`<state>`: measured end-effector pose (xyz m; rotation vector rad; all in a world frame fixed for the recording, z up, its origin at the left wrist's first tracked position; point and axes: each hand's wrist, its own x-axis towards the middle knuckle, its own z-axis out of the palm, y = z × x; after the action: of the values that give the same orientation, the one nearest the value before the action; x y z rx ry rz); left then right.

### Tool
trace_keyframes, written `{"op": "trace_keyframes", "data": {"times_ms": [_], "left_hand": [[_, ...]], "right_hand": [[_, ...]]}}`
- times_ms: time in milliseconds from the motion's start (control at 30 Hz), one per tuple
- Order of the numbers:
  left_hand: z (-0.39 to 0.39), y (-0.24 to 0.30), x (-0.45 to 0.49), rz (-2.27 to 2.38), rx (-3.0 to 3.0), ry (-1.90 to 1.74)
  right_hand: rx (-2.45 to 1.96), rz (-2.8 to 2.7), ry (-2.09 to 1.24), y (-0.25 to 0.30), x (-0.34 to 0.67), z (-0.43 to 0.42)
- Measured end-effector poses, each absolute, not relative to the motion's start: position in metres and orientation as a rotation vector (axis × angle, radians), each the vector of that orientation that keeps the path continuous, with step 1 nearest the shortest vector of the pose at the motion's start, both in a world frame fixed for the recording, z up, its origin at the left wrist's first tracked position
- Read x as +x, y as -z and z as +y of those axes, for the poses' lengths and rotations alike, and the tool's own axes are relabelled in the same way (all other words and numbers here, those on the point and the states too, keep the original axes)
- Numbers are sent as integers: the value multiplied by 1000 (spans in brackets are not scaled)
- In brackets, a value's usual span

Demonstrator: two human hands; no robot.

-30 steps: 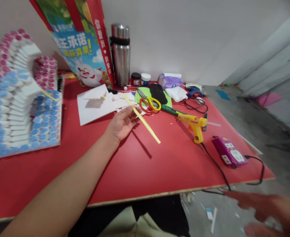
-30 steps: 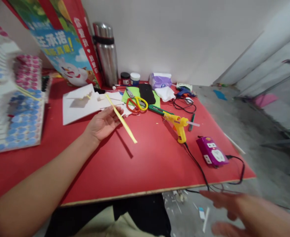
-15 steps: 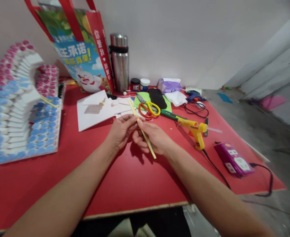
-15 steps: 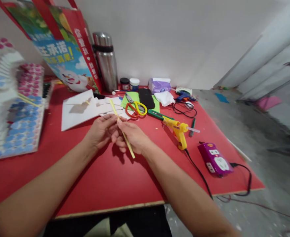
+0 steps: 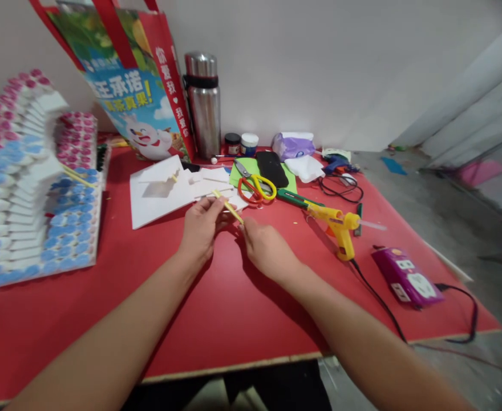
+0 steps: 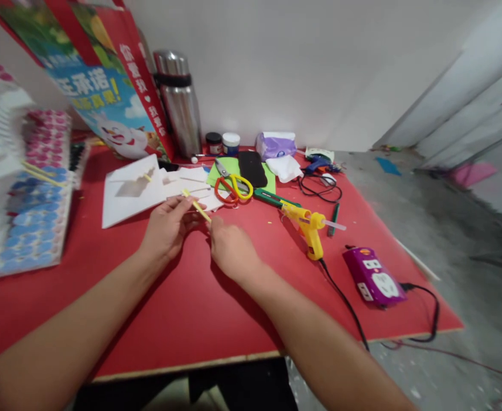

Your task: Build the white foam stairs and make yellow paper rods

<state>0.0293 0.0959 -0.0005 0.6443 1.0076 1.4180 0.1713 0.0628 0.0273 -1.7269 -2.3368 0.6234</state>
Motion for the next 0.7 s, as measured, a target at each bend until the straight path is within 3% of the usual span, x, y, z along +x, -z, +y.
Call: {"op": "trace_keyframes", "data": {"times_ms": [167, 433, 533, 700], "left_hand": [[101, -2, 22, 1071, 586, -1459], [102, -5, 20, 950, 600, -1419], [104, -4, 16, 868, 577, -1333], [103, -5, 12, 772, 510, -1210]], "right_hand": [[-1754, -2443, -537, -28, 171, 62], [-1555, -2199, -838, -20, 179, 69], [-1444, -1972, -1165, -20, 181, 72], [-1126, -1328, -2049, -29, 185, 76]]}}
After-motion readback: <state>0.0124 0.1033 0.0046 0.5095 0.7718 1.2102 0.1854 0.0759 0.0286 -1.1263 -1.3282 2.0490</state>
